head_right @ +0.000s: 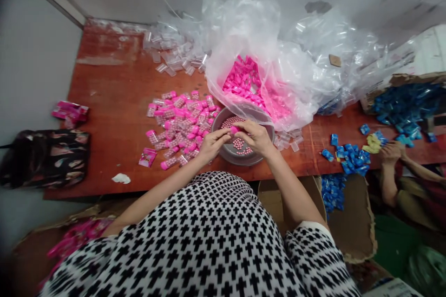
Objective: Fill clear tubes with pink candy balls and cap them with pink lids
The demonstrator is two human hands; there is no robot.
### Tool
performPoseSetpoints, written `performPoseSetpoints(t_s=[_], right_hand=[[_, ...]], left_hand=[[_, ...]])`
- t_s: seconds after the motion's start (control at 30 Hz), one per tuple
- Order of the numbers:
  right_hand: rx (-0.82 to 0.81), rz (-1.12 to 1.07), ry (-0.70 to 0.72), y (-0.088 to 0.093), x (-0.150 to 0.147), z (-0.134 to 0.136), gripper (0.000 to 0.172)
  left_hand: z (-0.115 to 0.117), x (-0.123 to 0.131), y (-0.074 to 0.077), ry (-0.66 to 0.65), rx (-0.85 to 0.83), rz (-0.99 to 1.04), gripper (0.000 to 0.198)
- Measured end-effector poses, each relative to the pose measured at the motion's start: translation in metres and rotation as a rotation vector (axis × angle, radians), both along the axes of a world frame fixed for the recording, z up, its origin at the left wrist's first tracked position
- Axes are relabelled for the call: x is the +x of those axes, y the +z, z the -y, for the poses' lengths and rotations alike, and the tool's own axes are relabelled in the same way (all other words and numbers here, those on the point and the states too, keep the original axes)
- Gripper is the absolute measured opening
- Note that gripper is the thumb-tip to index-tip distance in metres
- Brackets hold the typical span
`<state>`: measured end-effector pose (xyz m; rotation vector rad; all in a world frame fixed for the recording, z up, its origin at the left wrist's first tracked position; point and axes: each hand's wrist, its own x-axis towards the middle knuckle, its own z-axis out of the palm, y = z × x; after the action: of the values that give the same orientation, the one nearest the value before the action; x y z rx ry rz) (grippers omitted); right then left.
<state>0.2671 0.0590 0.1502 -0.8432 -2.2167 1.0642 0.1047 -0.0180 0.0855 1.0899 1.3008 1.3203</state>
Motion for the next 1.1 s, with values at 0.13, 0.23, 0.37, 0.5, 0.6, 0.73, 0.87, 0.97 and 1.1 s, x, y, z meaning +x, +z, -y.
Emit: performPoseSetpoints(t_s=[0.13,0.23,0.37,0.5,0.6,0.73,0.87,0.97,1.1], right_hand=[[0.016,0.01,0.004,-0.005,0.005,0.006,0.021],[0.049,0.055,0.009,-0.006,0.009,0.016,0.017],[0.106,0.123,0.009,-0.007,0.012,0.029,0.014],[0.061,0.177,0.008,-0.007,0.01,0.027,0.015],[-0.14,0.063,-0.025,-0.006,0.008,0.021,0.022],[-0.677,-0.281,-0.14,-0.012,0.01,0.024,0.042],[-0.906,-0.522,-0.33,-0.027,0.01,0.027,0.035],[-0.995,-0.494,-0.348,-0.033,0.006,0.023,0.035],[-1.261,-0.387,-0.182,-0.033,-0.001,0.024,0.033]], left_hand=[[0.001,-0.001,0.004,-0.014,0.037,-0.037,0.025],[0.002,-0.004,0.008,-0.042,0.072,-0.088,0.023],[0.003,-0.006,0.012,-0.112,0.092,-0.126,0.019],[0.001,-0.005,0.008,-0.146,0.021,-0.058,0.018],[-0.002,-0.002,0.001,-0.055,-0.106,0.143,0.026],[-0.004,-0.001,-0.005,0.108,-0.252,0.459,0.045],[-0.002,-0.005,-0.004,0.082,-0.182,0.317,0.037],[0.001,-0.005,-0.002,-0.002,-0.061,0.121,0.024],[0.005,-0.001,-0.005,-0.025,0.041,0.01,0.019]])
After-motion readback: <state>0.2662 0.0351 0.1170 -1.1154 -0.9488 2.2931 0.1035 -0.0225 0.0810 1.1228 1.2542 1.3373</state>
